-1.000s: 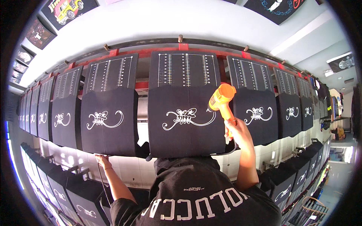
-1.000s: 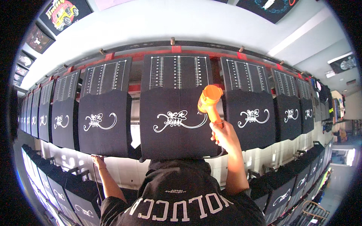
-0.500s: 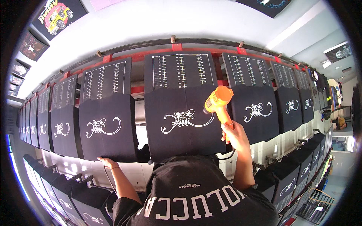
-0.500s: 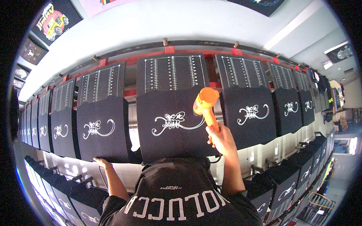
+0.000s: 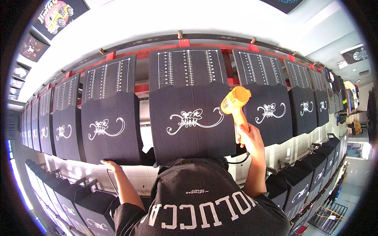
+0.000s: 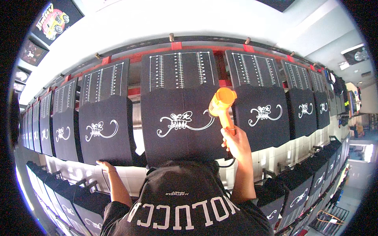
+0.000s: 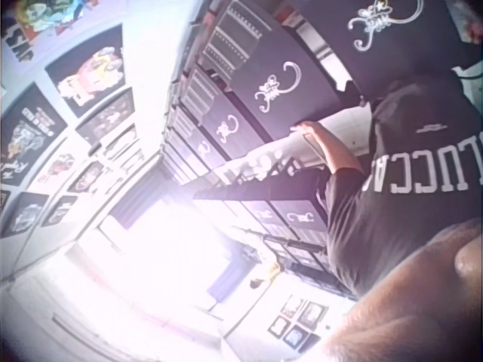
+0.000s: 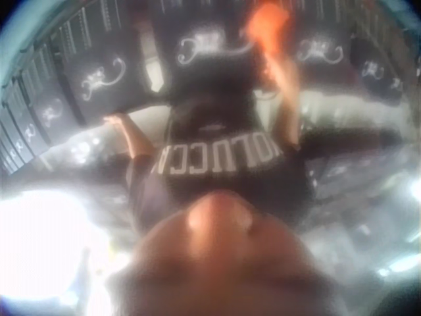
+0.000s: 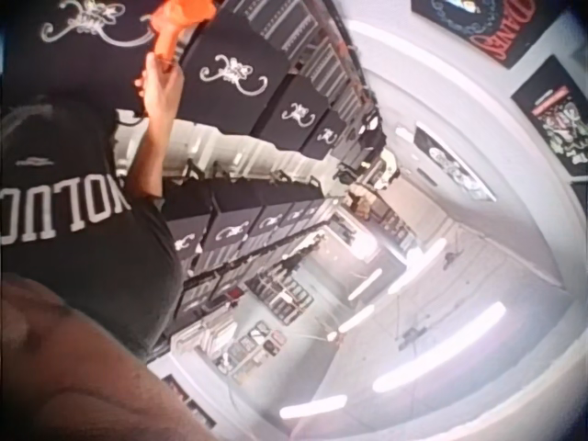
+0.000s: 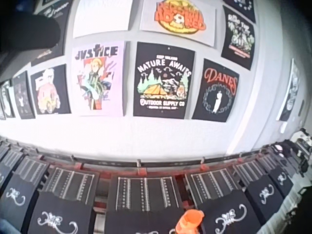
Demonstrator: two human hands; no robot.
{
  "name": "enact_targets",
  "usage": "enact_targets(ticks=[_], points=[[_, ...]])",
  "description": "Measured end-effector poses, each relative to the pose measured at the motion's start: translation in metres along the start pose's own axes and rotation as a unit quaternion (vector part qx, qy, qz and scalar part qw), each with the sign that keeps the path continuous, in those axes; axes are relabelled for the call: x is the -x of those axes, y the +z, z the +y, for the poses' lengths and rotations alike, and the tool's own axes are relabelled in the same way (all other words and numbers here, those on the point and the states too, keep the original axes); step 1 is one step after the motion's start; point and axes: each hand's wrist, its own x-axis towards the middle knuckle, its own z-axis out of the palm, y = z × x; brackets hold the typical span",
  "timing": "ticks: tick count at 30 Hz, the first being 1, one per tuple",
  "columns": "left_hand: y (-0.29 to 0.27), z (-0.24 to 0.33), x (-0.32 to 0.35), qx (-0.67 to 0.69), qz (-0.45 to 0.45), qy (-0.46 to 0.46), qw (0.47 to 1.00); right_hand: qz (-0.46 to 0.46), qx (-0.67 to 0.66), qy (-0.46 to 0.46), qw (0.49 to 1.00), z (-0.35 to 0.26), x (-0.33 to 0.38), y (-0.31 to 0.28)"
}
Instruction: The person uses a heat gun to dry the ink on black t-shirts that are stretched over a row of printing pallets.
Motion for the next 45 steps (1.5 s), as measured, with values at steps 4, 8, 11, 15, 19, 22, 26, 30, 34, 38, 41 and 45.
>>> enact_targets(ticks=[4,8,11,15,19,22,26,30,34,38,41,45], points=[[0.008,-0.005,-0.003,0.002,-0.014,0.015,1.0,0.003,-0.014,0.007,1.0,0.006,0.007,-0.005],[0.006,-0.027,-0.029,-0.04,0.028,0.071,0.996,-0.002,-0.002,0.008,1.0,0.007,0.012,-0.005],[0.009,-0.03,-0.031,0.008,0.009,0.036,0.999,-0.015,-0.012,0.023,1.0,0.006,0.021,-0.009],[0.006,-0.021,-0.022,-0.002,0.008,-0.011,1.0,-0.023,0.001,0.008,1.0,0.014,0.033,-0.003],[0.004,0.003,0.008,0.006,0.021,0.007,1.0,-0.061,-0.029,0.029,0.997,0.016,0.041,-0.003],[-0.002,0.002,0.009,0.0,0.025,0.014,1.0,-0.086,0.008,0.019,0.996,0.017,0.043,0.004],[0.0,0.014,0.019,0.014,0.017,-0.011,1.0,-0.097,0.022,0.014,0.995,0.017,0.046,0.015],[-0.006,0.034,0.038,0.065,-0.001,-0.062,0.996,-0.143,0.015,0.019,0.989,0.009,0.042,0.019],[-0.001,0.027,0.029,0.065,-0.007,-0.04,0.997,-0.15,0.027,0.026,0.988,0.011,0.036,0.031],[0.004,-0.003,-0.002,0.074,-0.024,-0.022,0.997,-0.16,0.016,0.009,0.987,0.008,0.034,0.045],[0.009,-0.014,-0.009,0.04,0.055,0.056,0.996,-0.191,0.029,0.024,0.981,-0.007,0.03,0.047],[0.012,-0.01,-0.001,0.005,0.038,0.019,0.999,-0.135,0.06,-0.018,0.989,-0.003,0.024,0.06]])
